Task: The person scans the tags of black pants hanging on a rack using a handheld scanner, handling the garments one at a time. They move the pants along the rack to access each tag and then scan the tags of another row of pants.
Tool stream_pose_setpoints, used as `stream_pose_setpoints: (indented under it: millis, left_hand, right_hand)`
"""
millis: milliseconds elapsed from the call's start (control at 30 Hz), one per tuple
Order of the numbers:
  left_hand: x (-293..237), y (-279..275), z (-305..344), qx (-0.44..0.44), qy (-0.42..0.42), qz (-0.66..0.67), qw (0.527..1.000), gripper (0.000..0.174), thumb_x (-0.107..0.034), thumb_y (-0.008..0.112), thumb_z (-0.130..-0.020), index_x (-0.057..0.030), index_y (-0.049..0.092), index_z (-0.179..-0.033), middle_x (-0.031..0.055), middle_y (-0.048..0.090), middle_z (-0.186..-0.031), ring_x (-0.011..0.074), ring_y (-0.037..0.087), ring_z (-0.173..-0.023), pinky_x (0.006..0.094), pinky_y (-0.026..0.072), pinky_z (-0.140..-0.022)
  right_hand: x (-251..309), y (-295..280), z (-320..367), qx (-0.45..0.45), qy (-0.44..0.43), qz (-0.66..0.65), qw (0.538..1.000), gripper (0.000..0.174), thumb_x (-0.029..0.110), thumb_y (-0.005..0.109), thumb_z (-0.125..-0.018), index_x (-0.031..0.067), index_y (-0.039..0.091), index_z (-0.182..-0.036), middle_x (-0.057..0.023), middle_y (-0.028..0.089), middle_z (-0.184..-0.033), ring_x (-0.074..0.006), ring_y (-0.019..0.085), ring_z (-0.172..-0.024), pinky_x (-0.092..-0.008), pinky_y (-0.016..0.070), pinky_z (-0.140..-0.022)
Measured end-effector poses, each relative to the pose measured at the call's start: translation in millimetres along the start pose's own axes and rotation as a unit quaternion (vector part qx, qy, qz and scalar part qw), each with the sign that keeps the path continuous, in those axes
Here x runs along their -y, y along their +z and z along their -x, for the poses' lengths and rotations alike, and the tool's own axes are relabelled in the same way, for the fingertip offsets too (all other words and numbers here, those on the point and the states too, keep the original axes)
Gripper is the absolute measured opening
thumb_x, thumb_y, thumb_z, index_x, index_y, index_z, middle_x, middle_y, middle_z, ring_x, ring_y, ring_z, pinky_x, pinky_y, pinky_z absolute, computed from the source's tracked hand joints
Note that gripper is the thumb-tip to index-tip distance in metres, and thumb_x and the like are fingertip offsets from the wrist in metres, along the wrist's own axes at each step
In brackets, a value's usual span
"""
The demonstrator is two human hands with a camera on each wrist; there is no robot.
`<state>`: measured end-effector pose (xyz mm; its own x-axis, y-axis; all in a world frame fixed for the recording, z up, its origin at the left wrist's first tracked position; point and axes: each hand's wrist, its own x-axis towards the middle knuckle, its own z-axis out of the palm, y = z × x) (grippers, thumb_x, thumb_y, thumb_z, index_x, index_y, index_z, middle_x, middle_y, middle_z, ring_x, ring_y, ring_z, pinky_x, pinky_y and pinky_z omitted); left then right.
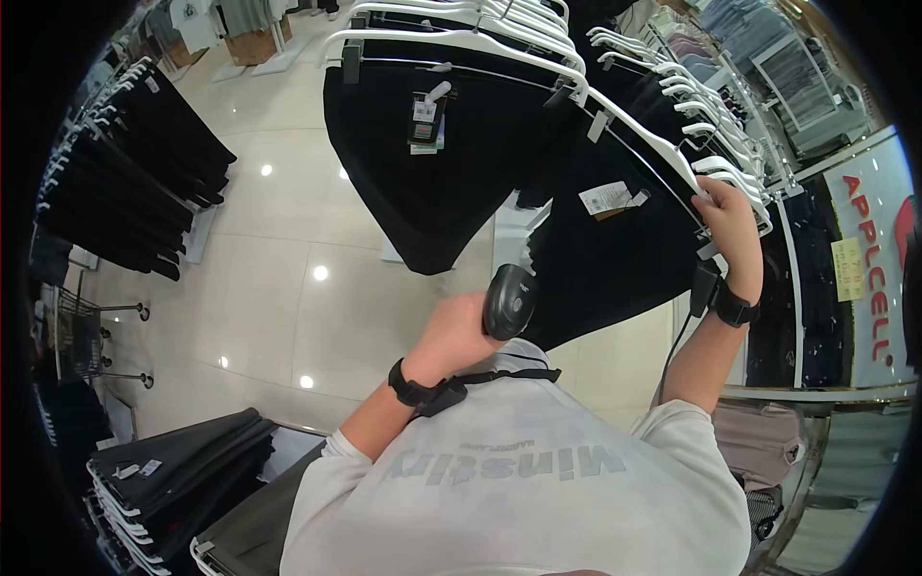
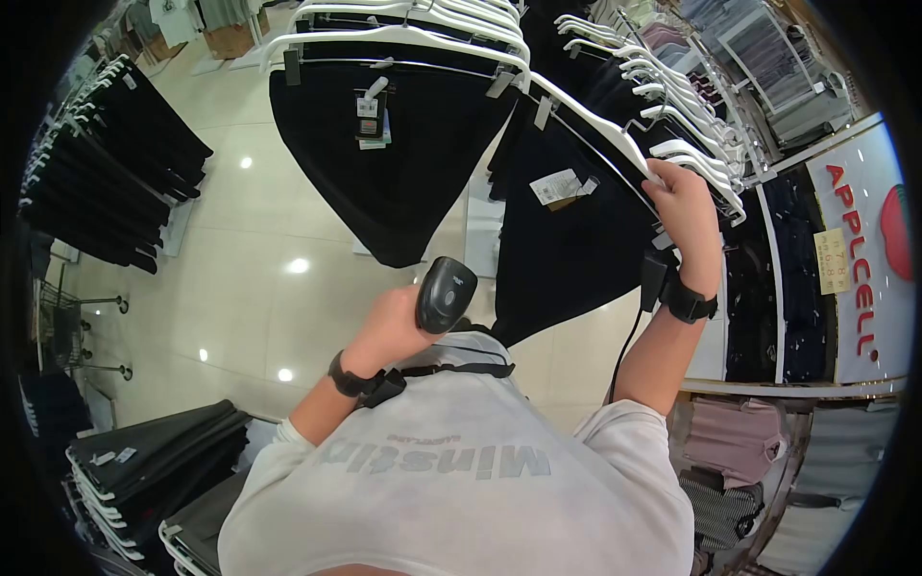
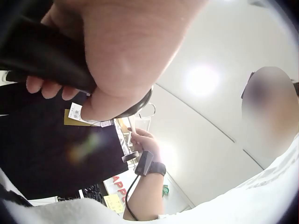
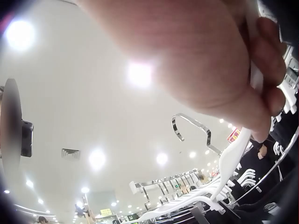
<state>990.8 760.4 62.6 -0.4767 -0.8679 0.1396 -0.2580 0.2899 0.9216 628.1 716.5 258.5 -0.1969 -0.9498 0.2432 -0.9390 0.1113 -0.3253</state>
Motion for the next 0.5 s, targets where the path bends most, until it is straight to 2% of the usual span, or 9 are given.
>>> stream_pose_setpoints:
  millis: [100, 133, 267, 500]
  left_hand:
    - [6, 4, 1, -0.006, -0.003, 0.014, 1.000, 0.022, -0.018, 0.075, -0.077, -0.0035, 0.068, -0.092, 0.0177, 0.070, -0.083, 0.0394, 0.066, -0.079, 0.0432, 0.0523, -0.069]
    - [9, 4, 1, -0.010, -0.008, 0.017, 1.000, 0.022, -0.018, 0.075, -0.077, -0.0037, 0.068, -0.093, 0.0175, 0.070, -0.083, 0.0394, 0.066, -0.079, 0.0433, 0.0525, -0.069]
    - [11, 4, -11, -0.021, -0.012, 0.003, 1.000, 0.022, -0.019, 0.075, -0.078, -0.0045, 0.069, -0.093, 0.0168, 0.071, -0.085, 0.0389, 0.067, -0.079, 0.0439, 0.0528, -0.070]
    - [-3, 14, -45, 0.000, -0.018, -0.053, 0.998, 0.022, -0.024, 0.075, -0.080, -0.0068, 0.070, -0.093, 0.0146, 0.072, -0.086, 0.0374, 0.067, -0.079, 0.0427, 0.0528, -0.069]
  right_hand:
    - [-3, -6, -3, 0.027, 0.010, -0.009, 1.000, 0.036, 0.008, 0.069, -0.086, -0.0008, 0.067, -0.121, -0.0138, 0.067, -0.083, -0.0162, 0.061, -0.073, -0.0300, 0.0481, -0.071]
    - [-6, -8, -2, 0.035, 0.017, -0.043, 0.998, 0.034, 0.007, 0.068, -0.087, -0.0017, 0.067, -0.120, -0.0084, 0.065, -0.082, -0.0119, 0.057, -0.073, -0.0278, 0.0464, -0.069]
    - [-17, -27, 1, 0.082, -0.007, -0.096, 0.992, 0.031, 0.003, 0.068, -0.087, -0.0020, 0.068, -0.118, -0.0023, 0.065, -0.084, -0.0092, 0.055, -0.074, -0.0264, 0.0456, -0.068]
    - [-18, -13, -40, 0.138, -0.054, -0.100, 0.984, 0.032, 0.002, 0.070, -0.085, -0.0011, 0.069, -0.117, -0.0061, 0.066, -0.083, -0.0121, 0.057, -0.072, -0.0272, 0.0463, -0.068]
